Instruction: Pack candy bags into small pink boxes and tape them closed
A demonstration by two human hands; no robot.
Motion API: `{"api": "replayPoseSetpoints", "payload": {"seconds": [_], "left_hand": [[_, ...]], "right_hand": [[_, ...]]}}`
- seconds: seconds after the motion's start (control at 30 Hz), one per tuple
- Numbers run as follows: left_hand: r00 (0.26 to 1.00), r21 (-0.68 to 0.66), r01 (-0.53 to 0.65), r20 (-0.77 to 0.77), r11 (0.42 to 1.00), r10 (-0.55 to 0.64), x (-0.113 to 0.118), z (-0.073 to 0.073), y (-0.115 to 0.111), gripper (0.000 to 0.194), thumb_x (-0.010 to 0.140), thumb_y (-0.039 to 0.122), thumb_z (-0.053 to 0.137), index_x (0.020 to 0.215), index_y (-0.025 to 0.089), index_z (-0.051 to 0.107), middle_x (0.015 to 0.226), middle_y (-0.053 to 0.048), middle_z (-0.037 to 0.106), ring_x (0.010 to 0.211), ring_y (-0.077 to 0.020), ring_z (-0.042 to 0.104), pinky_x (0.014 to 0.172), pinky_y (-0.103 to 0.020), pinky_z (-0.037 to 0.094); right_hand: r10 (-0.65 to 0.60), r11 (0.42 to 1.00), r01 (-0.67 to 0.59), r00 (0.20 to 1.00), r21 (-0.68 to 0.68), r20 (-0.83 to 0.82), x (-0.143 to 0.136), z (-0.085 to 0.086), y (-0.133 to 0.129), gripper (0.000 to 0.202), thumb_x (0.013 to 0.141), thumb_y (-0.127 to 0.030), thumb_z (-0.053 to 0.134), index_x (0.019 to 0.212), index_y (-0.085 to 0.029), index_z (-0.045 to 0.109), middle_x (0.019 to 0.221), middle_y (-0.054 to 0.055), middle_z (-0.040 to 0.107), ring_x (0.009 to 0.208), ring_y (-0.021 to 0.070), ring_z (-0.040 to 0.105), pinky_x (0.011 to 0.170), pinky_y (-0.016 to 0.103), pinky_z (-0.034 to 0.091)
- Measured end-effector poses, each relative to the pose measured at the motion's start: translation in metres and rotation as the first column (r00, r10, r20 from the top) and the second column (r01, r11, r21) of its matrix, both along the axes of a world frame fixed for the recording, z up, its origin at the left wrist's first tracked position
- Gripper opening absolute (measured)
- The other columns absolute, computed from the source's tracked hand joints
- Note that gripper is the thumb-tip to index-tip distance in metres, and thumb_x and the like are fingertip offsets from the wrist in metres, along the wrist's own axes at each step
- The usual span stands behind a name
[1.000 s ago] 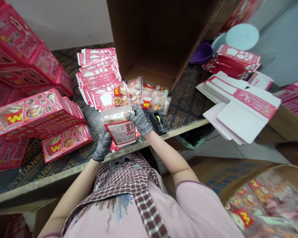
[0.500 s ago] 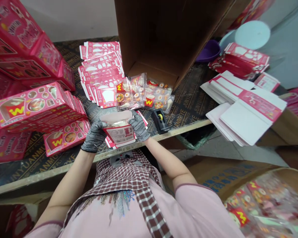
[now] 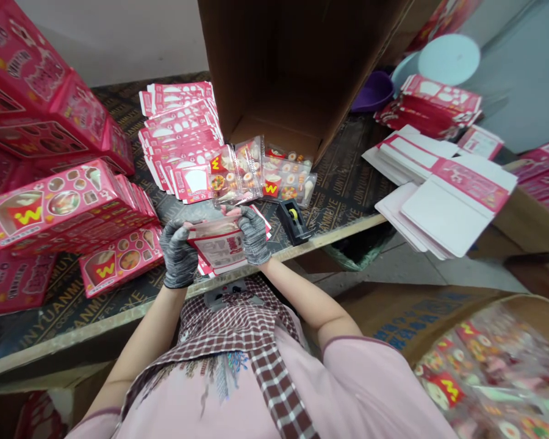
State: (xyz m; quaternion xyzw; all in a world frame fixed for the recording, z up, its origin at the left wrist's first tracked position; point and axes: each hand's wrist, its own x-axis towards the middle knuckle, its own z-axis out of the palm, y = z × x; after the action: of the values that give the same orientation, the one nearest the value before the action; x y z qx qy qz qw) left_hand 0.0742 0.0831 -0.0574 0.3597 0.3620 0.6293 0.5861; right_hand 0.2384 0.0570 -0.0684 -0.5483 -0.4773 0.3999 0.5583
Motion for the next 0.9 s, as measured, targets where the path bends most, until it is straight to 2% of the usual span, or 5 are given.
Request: {"api": "replayPoseSetpoints", "payload": {"seconds": [0.13, 0.4, 0.67, 0.77, 0.9], "left_hand": [[0.979, 0.101, 0.032, -0.205, 0.994, -0.011, -0.006, 0.003, 0.001, 0.03, 0.066, 0.036, 0.091, 0.082, 0.023, 0.069, 0.083, 0.003, 0.077, 0.084, -0.0199, 0.077, 0.084, -0.033, 0.06], [0.824, 0.197, 0.219, -0.562, 0.956, -0.073, -0.042, 0.006, 0.008, 0.021, 0.077, 0.038, 0.085, 0.086, 0.021, 0.079, 0.095, -0.007, 0.081, 0.092, -0.0246, 0.077, 0.092, -0.041, 0.061], [0.559, 0.474, 0.494, -0.815, 0.729, 0.151, -0.046, -0.005, 0.019, 0.017, 0.079, 0.04, 0.08, 0.088, 0.027, 0.075, 0.107, -0.005, 0.079, 0.104, -0.0271, 0.073, 0.115, -0.056, 0.049], [0.469, 0.469, 0.569, -0.86, 0.675, 0.201, -0.028, 0.005, 0.022, 0.025, 0.085, 0.029, 0.067, 0.108, 0.025, 0.076, 0.109, -0.009, 0.077, 0.102, -0.0287, 0.072, 0.099, -0.05, 0.058], [0.465, 0.583, 0.538, -0.808, 0.609, 0.362, -0.016, 0.016, 0.022, 0.037, 0.089, 0.023, 0.059, 0.124, 0.026, 0.072, 0.112, -0.009, 0.075, 0.099, -0.0285, 0.072, 0.088, -0.044, 0.059]], "right_hand": [[-0.132, 0.973, 0.147, 0.987, 0.175, -0.096, -0.011, -0.001, -0.006, 0.052, 0.092, -0.069, 0.047, 0.092, -0.024, 0.074, 0.109, 0.011, 0.078, 0.114, 0.0332, 0.07, 0.1, 0.048, 0.055], [-0.064, 0.989, 0.043, 0.987, 0.14, 0.145, 0.009, 0.014, -0.007, 0.033, 0.087, -0.058, 0.069, 0.083, -0.025, 0.076, 0.092, 0.006, 0.078, 0.096, 0.0279, 0.073, 0.096, 0.044, 0.058], [0.164, 0.924, -0.272, 0.916, 0.267, 0.366, 0.037, -0.011, -0.014, 0.034, 0.09, -0.059, 0.068, 0.102, -0.029, 0.08, 0.119, 0.011, 0.077, 0.114, 0.0305, 0.071, 0.11, 0.051, 0.052], [0.017, 0.906, -0.213, 0.881, 0.365, 0.472, 0.056, -0.01, -0.023, 0.036, 0.094, -0.055, 0.064, 0.117, -0.029, 0.076, 0.132, 0.01, 0.072, 0.127, 0.0299, 0.066, 0.115, 0.05, 0.049], [-0.483, 0.866, 0.312, 0.721, 0.39, 0.497, 0.124, -0.024, -0.048, 0.033, 0.098, -0.047, 0.054, 0.114, -0.026, 0.073, 0.125, 0.012, 0.071, 0.124, 0.0284, 0.064, 0.114, 0.049, 0.048]]}}
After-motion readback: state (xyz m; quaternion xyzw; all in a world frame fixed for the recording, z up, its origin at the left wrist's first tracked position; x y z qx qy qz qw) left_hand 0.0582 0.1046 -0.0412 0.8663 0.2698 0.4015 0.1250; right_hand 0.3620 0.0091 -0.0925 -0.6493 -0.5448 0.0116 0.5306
